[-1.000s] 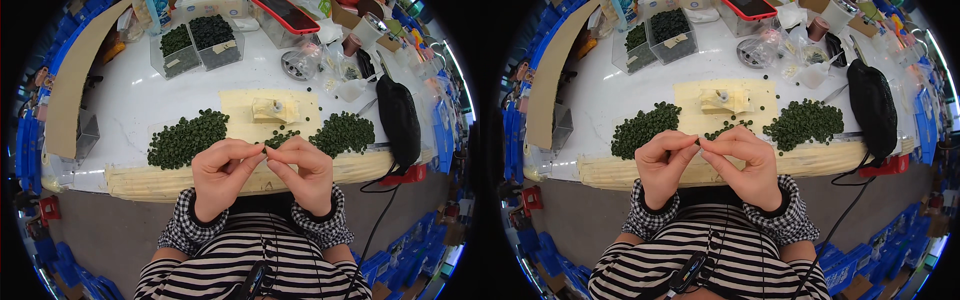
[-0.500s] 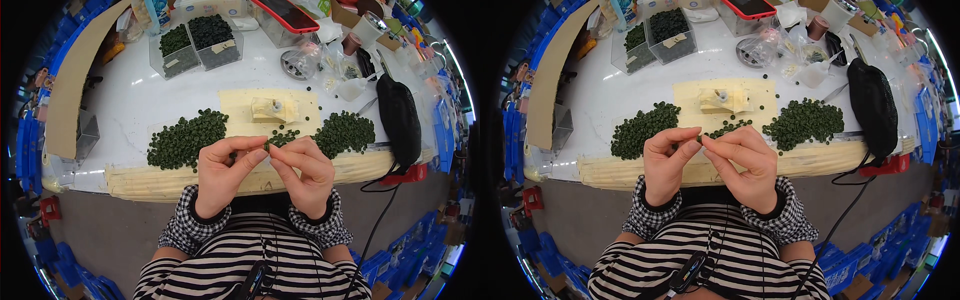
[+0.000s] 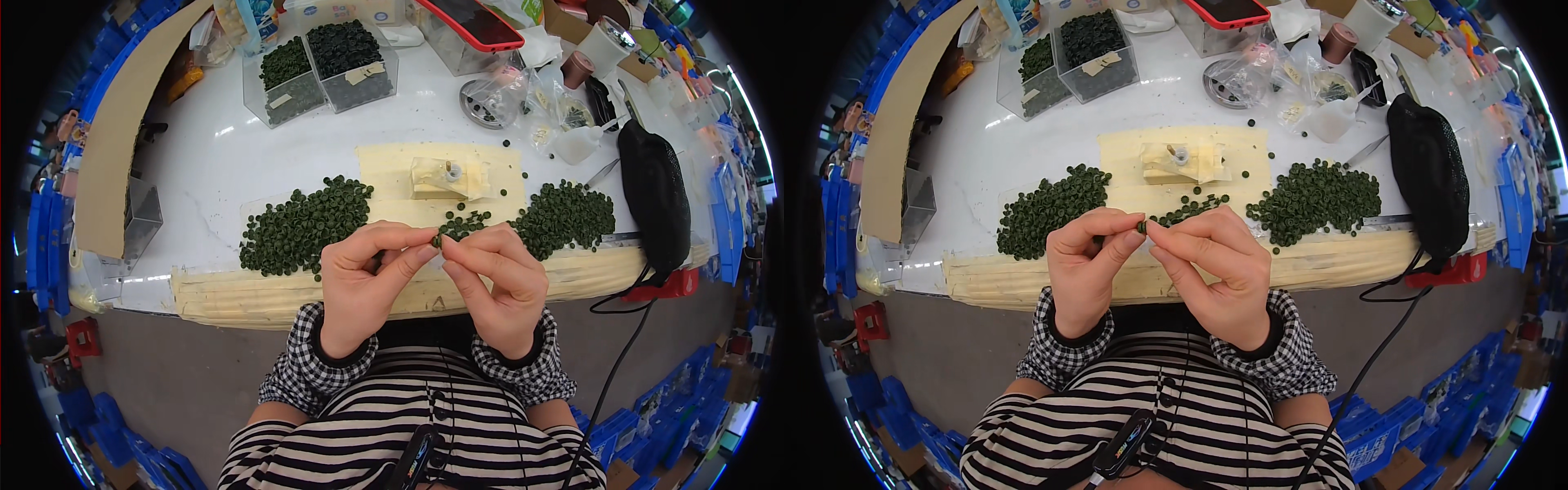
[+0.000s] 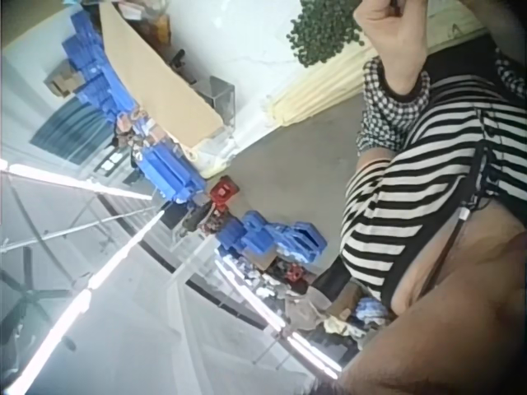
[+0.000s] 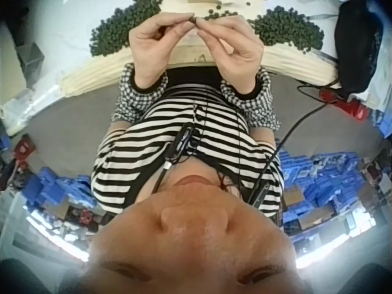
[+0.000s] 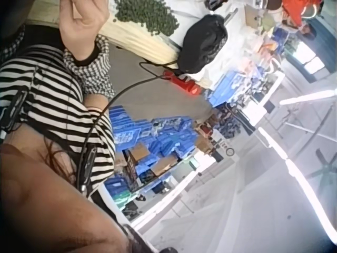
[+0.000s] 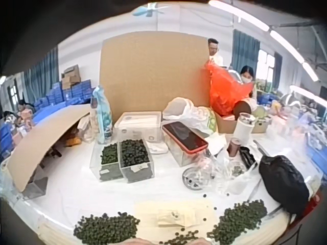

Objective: Inspecting and sorting small green toy components at a factory workbench.

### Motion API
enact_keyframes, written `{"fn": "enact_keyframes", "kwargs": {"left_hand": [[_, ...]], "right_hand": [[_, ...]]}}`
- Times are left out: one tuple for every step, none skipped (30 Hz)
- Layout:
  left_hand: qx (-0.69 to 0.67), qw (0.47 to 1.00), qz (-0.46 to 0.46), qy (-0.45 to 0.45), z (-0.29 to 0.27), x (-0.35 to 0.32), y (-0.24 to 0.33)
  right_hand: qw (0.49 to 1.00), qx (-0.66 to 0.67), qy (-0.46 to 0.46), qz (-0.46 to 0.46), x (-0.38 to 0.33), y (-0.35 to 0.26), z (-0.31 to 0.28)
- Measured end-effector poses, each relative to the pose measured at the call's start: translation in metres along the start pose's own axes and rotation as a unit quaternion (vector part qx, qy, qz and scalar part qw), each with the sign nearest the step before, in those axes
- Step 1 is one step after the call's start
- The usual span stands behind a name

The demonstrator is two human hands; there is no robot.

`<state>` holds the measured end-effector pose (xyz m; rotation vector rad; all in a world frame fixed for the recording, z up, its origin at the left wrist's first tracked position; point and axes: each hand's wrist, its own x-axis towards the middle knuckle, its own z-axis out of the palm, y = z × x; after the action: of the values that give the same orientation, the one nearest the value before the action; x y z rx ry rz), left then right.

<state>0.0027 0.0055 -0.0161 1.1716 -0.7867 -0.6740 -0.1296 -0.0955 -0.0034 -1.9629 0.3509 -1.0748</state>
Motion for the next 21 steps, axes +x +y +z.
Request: {"fn": "enact_keyframes", "kwargs": {"left_hand": [[0.009, 1.000, 0.008, -0.001, 0.0001, 0.0003, 0.0001], [0.018, 1.000, 0.017, -0.002, 0.0004, 0.0006, 0.0007], [0.027, 0.999, 0.026, -0.003, 0.0006, 0.0009, 0.0013], [0.039, 0.999, 0.037, -0.006, 0.0006, 0.0012, 0.0017], [0.050, 0.998, 0.048, -0.009, 0.0004, 0.0014, 0.0018], [0.061, 0.996, 0.059, -0.012, 0.0002, 0.0014, 0.0021], [0.068, 0.996, 0.062, -0.014, -0.0002, 0.0013, 0.0026], [0.075, 0.995, 0.066, -0.016, -0.0005, 0.0013, 0.0033], [0.081, 0.994, 0.069, -0.018, -0.0007, 0.0013, 0.0035], [0.081, 0.994, 0.068, -0.018, -0.0009, 0.0012, 0.0028], [0.081, 0.994, 0.068, -0.018, -0.0012, 0.0014, 0.0016], [0.080, 0.994, 0.067, -0.018, -0.0012, 0.0014, 0.0008], [0.070, 0.996, 0.057, -0.016, -0.0009, 0.0014, 0.0005], [0.060, 0.997, 0.047, -0.013, -0.0006, 0.0009, 0.0004], [0.051, 0.998, 0.037, -0.010, -0.0003, 0.0005, 0.0002], [0.043, 0.999, 0.033, -0.009, 0.0000, 0.0000, -0.0001], [0.034, 0.999, 0.029, -0.008, 0.0006, 0.0003, -0.0006], [0.024, 0.999, 0.025, -0.007, 0.0009, 0.0006, -0.0008], [0.019, 1.000, 0.022, -0.009, 0.0010, 0.0008, -0.0007], [0.013, 1.000, 0.018, -0.010, 0.0009, 0.0004, -0.0005], [0.008, 1.000, 0.015, -0.011, 0.0009, 0.0002, -0.0004]], "right_hand": [[1.000, -0.001, -0.002, -0.001, 0.0001, 0.0004, -0.0001], [1.000, 0.001, -0.005, -0.001, -0.0001, 0.0007, -0.0004], [1.000, 0.003, -0.008, -0.001, -0.0005, 0.0012, -0.0007], [1.000, 0.005, -0.010, -0.002, -0.0008, 0.0018, -0.0010], [1.000, 0.019, -0.013, 0.010, -0.0017, 0.0023, -0.0013], [0.999, 0.033, -0.016, 0.021, -0.0027, 0.0028, -0.0015], [0.998, 0.047, -0.018, 0.033, -0.0036, 0.0030, -0.0016], [0.998, 0.053, -0.020, 0.040, -0.0042, 0.0025, -0.0017], [0.997, 0.059, -0.022, 0.048, -0.0047, 0.0017, -0.0019], [0.996, 0.066, -0.023, 0.056, -0.0051, 0.0013, -0.0019], [0.997, 0.062, -0.021, 0.052, -0.0052, 0.0013, -0.0016], [0.997, 0.058, -0.019, 0.048, -0.0053, 0.0013, -0.0010], [0.997, 0.054, -0.016, 0.044, -0.0054, 0.0013, -0.0008], [0.998, 0.049, -0.015, 0.036, -0.0052, 0.0014, -0.0008], [0.998, 0.045, -0.014, 0.028, -0.0047, 0.0016, -0.0008], [0.999, 0.041, -0.014, 0.020, -0.0045, 0.0019, -0.0009], [0.999, 0.040, -0.014, 0.018, -0.0042, 0.0024, -0.0016], [0.999, 0.038, -0.015, 0.016, -0.0040, 0.0030, -0.0024], [0.999, 0.037, -0.016, 0.014, -0.0038, 0.0034, -0.0029], [0.999, 0.036, -0.016, 0.012, -0.0038, 0.0034, -0.0031], [0.999, 0.034, -0.015, 0.009, -0.0037, 0.0032, -0.0032]]}}
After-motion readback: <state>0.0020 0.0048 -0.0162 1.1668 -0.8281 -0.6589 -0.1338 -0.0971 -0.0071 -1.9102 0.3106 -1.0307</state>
